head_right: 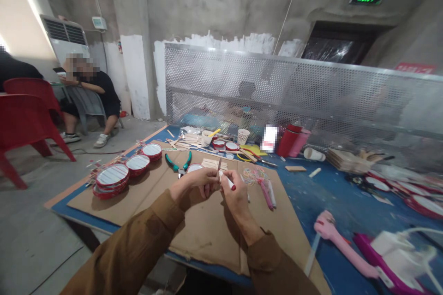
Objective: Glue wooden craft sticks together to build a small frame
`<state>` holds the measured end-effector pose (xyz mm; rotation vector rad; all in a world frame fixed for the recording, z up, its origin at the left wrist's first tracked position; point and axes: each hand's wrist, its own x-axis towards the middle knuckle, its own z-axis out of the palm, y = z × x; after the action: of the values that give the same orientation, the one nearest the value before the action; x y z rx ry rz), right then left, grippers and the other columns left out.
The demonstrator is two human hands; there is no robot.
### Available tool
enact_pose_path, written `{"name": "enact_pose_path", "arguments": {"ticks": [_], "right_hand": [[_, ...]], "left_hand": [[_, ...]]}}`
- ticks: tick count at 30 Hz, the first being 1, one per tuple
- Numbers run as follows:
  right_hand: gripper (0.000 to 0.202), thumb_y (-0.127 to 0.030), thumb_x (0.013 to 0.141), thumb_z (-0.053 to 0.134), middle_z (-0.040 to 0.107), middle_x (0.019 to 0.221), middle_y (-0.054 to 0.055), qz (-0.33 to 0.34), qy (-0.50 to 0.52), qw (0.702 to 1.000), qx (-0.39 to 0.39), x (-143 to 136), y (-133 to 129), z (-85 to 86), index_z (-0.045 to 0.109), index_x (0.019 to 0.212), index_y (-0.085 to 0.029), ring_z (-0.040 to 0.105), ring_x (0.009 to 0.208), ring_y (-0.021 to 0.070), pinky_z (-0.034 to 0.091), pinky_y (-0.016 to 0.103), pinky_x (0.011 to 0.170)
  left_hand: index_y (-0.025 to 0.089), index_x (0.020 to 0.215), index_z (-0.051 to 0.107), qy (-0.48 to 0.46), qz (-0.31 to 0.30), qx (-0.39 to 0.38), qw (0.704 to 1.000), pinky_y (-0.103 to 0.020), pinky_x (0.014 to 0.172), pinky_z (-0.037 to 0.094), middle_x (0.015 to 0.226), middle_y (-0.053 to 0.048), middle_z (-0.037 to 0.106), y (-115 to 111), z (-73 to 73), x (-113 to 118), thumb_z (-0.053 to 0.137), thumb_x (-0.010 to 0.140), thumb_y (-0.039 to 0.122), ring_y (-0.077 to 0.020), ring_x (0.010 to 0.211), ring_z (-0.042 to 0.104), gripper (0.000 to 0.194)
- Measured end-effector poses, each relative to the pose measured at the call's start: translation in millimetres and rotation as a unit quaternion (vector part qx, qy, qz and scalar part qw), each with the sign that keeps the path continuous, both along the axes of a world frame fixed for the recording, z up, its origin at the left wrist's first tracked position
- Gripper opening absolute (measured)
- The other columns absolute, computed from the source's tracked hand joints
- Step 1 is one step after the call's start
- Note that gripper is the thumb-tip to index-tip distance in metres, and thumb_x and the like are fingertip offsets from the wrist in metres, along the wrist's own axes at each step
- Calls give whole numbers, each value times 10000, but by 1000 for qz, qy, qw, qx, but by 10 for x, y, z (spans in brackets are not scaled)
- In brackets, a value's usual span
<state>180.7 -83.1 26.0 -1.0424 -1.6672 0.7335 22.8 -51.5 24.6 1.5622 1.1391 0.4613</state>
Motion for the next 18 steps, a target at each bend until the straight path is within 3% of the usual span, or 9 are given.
{"name": "enact_pose_path", "arguments": {"ticks": [13, 18], "right_hand": [[230, -448, 836, 525, 630, 623, 11, 21, -1, 1000, -13, -9, 10, -26, 575, 837, -224, 590, 542, 188, 473, 300, 493], [195, -408, 819, 523, 617, 603, 9, -24, -14, 1000, -1, 13, 5, -1, 578, 822, -221, 584, 517, 187, 462, 299, 486]], "left_hand": [[165, 888, 446, -6, -1, -6, 1000, -222, 456, 498, 579, 29, 552, 57, -79, -5, 388, 919, 206, -118, 433, 585, 77], [168, 920, 443, -27, -5, -10, 1000, -223, 469, 500, 588, 44, 533, 34, -52, -15, 403, 924, 237, -111, 435, 582, 80]]}}
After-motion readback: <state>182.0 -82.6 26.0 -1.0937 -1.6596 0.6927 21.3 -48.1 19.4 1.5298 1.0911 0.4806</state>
